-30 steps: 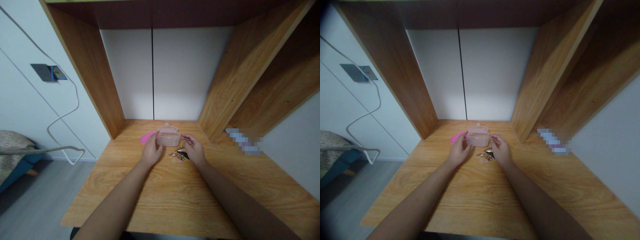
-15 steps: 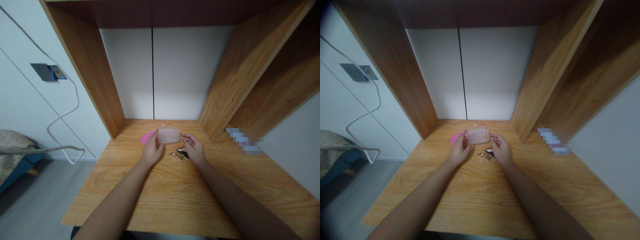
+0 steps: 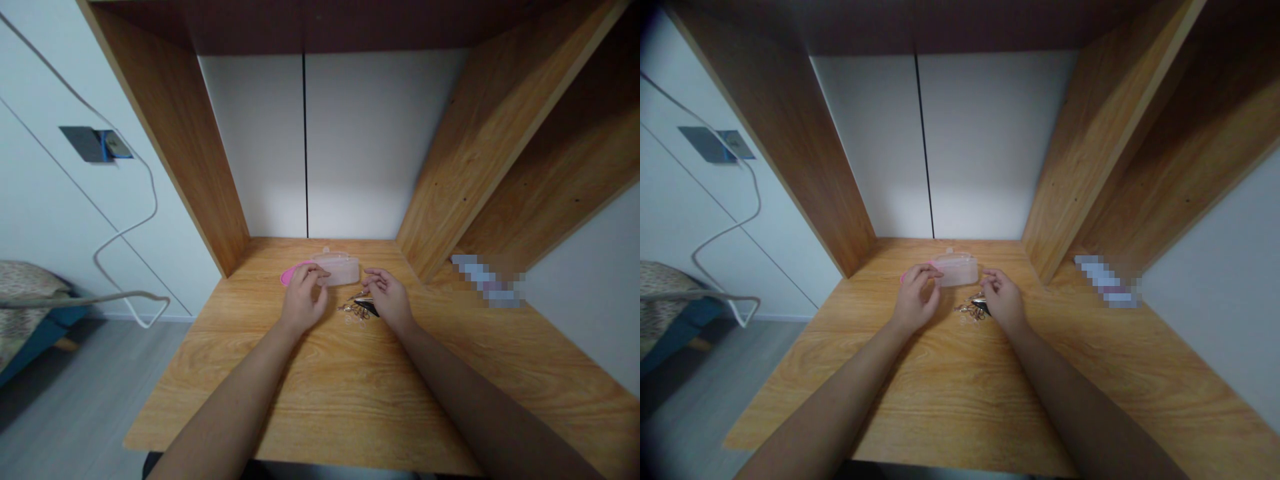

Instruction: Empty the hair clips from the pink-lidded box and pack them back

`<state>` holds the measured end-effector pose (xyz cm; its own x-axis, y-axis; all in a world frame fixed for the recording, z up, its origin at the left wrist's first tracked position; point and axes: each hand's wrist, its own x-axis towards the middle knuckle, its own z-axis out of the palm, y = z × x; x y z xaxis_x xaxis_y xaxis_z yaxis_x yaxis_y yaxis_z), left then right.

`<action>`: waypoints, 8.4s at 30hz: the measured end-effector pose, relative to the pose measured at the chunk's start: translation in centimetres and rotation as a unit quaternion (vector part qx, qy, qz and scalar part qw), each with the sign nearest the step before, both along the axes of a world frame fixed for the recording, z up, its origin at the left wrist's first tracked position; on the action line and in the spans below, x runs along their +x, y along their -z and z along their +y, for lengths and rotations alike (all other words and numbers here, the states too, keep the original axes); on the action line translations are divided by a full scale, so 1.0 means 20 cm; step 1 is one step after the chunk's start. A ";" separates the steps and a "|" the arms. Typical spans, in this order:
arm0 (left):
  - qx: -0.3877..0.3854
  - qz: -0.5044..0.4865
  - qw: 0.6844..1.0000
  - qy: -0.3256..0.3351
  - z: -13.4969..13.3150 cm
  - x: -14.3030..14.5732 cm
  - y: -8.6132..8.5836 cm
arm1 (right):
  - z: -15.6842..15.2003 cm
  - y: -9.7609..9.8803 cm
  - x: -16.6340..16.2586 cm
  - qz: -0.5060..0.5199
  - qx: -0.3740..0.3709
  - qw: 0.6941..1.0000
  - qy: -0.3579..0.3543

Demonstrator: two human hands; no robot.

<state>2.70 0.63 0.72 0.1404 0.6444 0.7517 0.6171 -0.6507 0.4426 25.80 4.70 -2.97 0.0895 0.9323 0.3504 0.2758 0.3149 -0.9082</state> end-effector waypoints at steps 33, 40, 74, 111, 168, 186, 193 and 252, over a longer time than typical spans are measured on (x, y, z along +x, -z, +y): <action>-0.122 0.214 0.954 0.171 0.01 0.04 0.04 | -0.07 -0.06 -0.06 0.021 -0.004 0.994 -0.108; -0.119 0.199 0.962 0.146 0.01 0.03 0.05 | -0.06 -0.05 -0.05 0.030 0.011 0.995 -0.094; -0.118 0.170 0.967 0.149 0.01 0.03 0.05 | -0.06 -0.11 -0.02 -0.366 0.164 0.916 -0.022; -0.096 0.279 0.929 0.224 -0.12 0.16 -0.02 | 0.02 -0.02 0.02 -0.128 0.097 0.987 0.009; -0.113 0.273 0.954 0.044 -0.02 0.03 -0.01 | 0.03 -0.01 0.02 -0.118 0.096 0.988 0.016; -0.145 0.242 0.958 0.048 0.01 0.02 0.03 | 0.03 -0.02 0.02 -0.124 0.101 0.987 0.020; -0.119 0.237 0.963 0.047 0.01 0.02 0.04 | 0.02 -0.02 0.02 -0.119 0.093 0.988 0.016; -0.014 0.042 0.995 -0.094 0.00 0.00 0.01 | -0.03 -0.05 -0.03 -0.089 0.072 0.988 -0.099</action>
